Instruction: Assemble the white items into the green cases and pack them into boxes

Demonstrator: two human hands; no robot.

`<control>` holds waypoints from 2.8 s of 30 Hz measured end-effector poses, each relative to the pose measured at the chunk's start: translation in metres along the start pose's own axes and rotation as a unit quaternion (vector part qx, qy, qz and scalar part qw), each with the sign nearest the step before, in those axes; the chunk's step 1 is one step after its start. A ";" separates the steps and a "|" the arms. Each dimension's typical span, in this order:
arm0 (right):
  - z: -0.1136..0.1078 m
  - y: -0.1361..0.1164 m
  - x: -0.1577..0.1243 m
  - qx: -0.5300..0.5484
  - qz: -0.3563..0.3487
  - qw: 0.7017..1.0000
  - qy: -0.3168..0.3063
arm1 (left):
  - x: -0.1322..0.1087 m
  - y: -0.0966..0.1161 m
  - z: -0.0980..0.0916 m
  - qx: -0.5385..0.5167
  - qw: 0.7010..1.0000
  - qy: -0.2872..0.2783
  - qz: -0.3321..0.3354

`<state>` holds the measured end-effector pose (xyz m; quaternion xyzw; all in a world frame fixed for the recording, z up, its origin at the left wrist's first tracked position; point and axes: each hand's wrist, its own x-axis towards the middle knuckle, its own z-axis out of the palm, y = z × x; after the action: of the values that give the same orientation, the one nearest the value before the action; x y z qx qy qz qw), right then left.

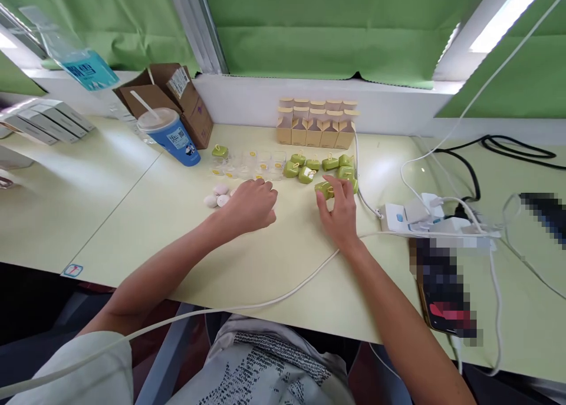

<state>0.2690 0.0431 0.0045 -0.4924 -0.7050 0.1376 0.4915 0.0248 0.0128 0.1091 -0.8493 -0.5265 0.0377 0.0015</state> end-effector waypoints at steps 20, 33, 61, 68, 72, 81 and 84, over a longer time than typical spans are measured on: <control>-0.005 -0.045 -0.018 0.445 0.197 0.869 -0.091 | 0.003 0.006 0.011 -0.401 0.859 0.267 0.174; -0.005 -0.042 -0.022 0.426 0.197 0.881 -0.062 | 0.009 0.003 0.026 -0.360 0.863 0.304 0.183; 0.016 -0.026 -0.027 0.243 0.151 0.949 -0.133 | 0.009 0.001 0.118 -0.405 0.872 0.270 0.049; 0.004 -0.001 -0.011 0.405 0.269 0.873 -0.035 | 0.011 -0.002 0.119 -0.556 0.797 0.235 0.026; 0.003 0.002 -0.012 0.388 0.254 0.884 -0.054 | 0.011 -0.002 0.119 -0.604 0.769 0.209 0.026; 0.008 -0.015 -0.020 0.371 0.157 0.905 -0.138 | 0.010 -0.003 0.119 -0.584 0.779 0.224 0.049; 0.007 -0.016 -0.020 0.378 0.152 0.899 -0.161 | 0.010 -0.003 0.119 -0.570 0.786 0.237 0.046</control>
<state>0.2550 0.0203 0.0012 -0.3416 -0.5858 0.5446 0.4935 0.0186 0.0188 -0.0104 -0.7014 -0.3953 -0.4716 -0.3597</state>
